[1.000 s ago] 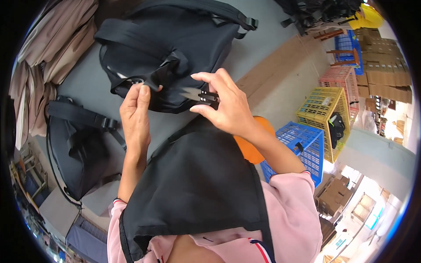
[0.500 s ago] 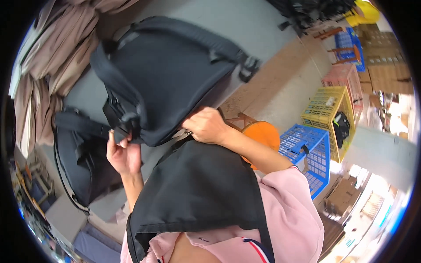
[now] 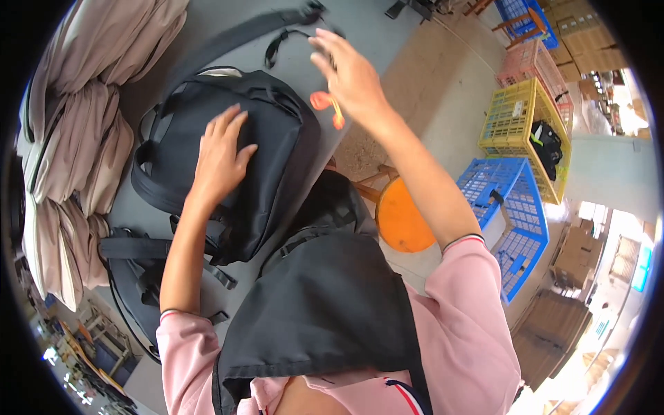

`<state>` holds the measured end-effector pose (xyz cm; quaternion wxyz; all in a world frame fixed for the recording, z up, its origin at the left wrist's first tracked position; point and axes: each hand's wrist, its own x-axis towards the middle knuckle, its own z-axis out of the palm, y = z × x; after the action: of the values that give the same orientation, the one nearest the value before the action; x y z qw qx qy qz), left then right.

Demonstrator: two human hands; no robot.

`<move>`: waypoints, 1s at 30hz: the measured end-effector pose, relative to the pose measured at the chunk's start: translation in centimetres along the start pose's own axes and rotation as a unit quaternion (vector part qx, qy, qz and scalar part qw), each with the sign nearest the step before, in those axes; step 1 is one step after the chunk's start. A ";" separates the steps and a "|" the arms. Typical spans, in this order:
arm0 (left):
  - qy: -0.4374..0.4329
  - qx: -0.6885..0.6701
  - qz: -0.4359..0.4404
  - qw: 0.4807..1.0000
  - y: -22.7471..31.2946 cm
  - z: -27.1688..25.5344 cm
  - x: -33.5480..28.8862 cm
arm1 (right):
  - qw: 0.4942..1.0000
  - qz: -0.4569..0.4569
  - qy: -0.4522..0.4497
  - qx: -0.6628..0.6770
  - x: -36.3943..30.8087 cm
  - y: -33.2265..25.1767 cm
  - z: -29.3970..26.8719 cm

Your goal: The recorder is using a small cutting tool to trim excess threads or material from black backpacks on a work table.

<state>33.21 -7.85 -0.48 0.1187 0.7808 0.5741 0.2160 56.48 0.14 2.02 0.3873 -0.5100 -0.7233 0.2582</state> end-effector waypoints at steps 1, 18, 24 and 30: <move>-0.006 0.000 0.008 1.000 -0.3 0.5 0.9 | 0.993 0.072 -0.005 0.092 0.2 -0.3 -0.3; -0.089 -0.146 0.132 0.976 -0.3 4.1 12.0 | 0.933 0.250 0.003 0.260 -6.3 1.5 4.7; -0.175 -0.213 -0.096 0.957 0.3 3.8 13.4 | 0.860 0.360 -0.063 0.357 -3.5 2.3 4.3; -0.153 -0.559 -0.318 0.750 -0.5 4.9 11.1 | 0.843 0.274 -0.241 0.395 -1.2 4.8 2.9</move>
<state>37.86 3.13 -2.78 0.6824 0.3696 0.5401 0.3257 56.90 0.72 -3.70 0.2833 -0.4131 -0.4619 0.7320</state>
